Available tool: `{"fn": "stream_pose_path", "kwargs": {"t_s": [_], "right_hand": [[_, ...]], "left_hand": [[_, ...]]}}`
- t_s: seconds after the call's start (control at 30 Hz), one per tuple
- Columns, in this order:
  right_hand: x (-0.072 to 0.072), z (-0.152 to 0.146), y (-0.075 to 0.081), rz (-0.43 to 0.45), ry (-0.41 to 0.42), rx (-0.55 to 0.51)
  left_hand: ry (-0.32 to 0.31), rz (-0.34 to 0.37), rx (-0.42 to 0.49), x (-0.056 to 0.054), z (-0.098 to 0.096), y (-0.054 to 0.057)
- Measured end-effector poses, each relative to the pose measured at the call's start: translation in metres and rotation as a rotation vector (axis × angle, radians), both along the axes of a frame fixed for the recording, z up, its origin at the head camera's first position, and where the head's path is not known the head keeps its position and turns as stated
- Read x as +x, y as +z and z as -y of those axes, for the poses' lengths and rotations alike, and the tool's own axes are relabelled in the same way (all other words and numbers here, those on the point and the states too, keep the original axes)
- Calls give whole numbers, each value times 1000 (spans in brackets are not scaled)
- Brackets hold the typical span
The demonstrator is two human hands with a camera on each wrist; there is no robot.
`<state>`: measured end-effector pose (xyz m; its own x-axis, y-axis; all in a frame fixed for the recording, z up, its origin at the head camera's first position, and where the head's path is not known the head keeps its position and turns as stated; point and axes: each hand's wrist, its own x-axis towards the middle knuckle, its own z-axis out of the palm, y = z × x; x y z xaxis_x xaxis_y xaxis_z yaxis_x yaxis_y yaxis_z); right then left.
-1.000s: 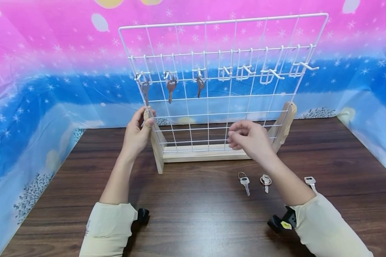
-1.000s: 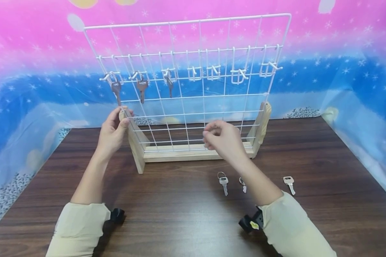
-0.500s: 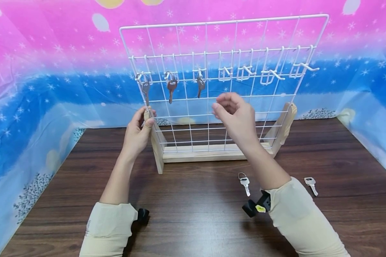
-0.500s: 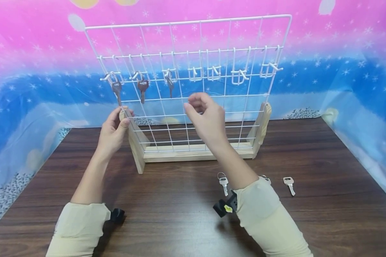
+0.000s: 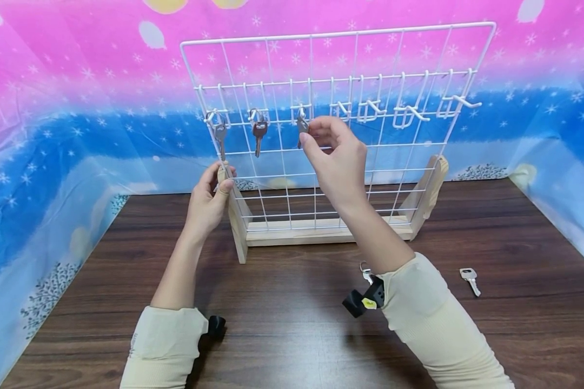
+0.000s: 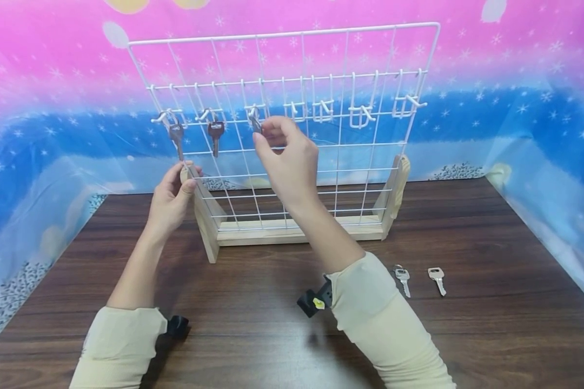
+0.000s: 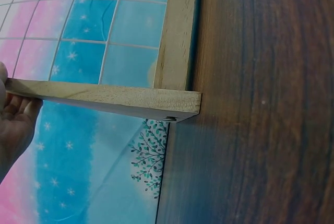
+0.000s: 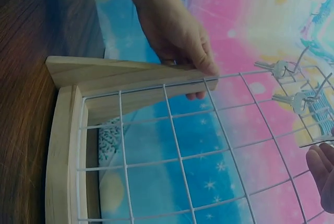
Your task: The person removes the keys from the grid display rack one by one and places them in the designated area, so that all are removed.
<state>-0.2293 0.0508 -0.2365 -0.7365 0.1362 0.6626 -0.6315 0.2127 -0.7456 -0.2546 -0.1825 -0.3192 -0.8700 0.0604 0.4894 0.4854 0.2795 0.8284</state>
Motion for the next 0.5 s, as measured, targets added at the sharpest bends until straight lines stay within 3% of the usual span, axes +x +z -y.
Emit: {"fn": "stream_pose_path", "kwargs": {"t_s": [0.13,0.37,0.5], "right_hand": [[-1,1,1,5,-4,-24],[3,-1,-3,-63,19,-66],[7,-2,-4,-110,22,-70]], "left_hand": [[1,-4,0,-1,0,0],[0,35,-15,22,-12,22],[4,43,-16,23,-12,22]]}}
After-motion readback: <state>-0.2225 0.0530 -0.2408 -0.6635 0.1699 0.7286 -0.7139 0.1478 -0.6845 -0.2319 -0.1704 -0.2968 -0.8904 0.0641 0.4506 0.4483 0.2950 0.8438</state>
